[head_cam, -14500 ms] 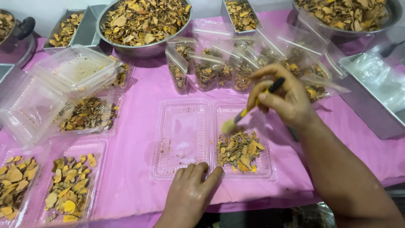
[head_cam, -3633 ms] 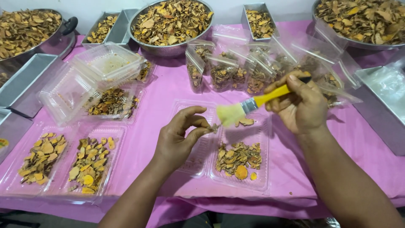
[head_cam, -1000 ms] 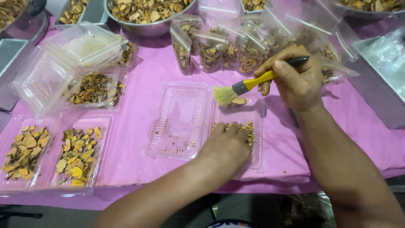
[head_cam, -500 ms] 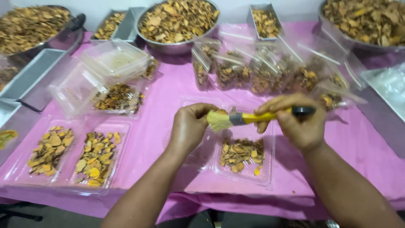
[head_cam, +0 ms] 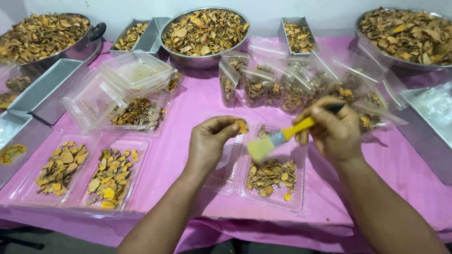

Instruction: The person uses a small brush to sweep dried fruit pieces within a clear plastic tray. They repeatedly brush the contents and occasionally pick up pieces with their left hand, then return them to the tray. The workspace includes multiple filled trays and sealed bags of dried fruit on a pink tablecloth.

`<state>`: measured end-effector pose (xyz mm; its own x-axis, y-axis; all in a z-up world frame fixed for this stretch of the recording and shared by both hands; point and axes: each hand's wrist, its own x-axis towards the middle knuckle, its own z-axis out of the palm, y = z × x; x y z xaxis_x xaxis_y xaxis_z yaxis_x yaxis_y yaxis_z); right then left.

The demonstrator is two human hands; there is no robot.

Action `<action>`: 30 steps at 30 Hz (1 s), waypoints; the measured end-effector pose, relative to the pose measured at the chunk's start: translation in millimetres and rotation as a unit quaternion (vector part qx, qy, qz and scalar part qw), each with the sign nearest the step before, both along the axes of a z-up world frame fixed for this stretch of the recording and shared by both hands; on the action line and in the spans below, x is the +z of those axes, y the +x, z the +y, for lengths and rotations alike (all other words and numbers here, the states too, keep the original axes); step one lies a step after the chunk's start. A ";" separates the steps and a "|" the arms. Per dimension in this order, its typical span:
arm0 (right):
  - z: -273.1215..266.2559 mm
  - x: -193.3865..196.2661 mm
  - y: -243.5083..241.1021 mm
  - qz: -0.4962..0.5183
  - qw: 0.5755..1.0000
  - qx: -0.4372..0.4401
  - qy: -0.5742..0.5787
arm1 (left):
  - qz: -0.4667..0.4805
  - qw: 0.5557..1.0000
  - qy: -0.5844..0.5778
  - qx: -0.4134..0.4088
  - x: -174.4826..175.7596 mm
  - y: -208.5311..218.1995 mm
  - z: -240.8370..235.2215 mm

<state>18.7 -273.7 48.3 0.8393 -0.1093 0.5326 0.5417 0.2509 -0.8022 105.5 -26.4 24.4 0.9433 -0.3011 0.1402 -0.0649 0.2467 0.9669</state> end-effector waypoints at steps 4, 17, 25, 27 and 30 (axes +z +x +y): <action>-5.3 0.8 4.3 0.019 0.992 -0.084 0.091 | 0.004 1.000 0.017 -0.001 15.4 -7.9 1.8; -52.7 19.0 12.7 0.037 0.945 -0.275 0.172 | 0.022 0.956 0.283 -0.081 47.7 -15.9 -64.4; -55.3 16.9 11.3 0.027 0.955 -0.256 0.150 | -0.269 0.882 0.359 -0.142 -6.1 6.6 -70.4; -51.4 18.8 5.9 -0.002 0.970 -0.218 0.108 | -0.405 0.797 0.410 -0.177 -0.1 -12.8 -48.0; -47.4 17.5 1.2 -0.064 0.987 -0.141 -0.032 | -0.506 0.748 0.387 -0.188 16.2 -66.3 1.7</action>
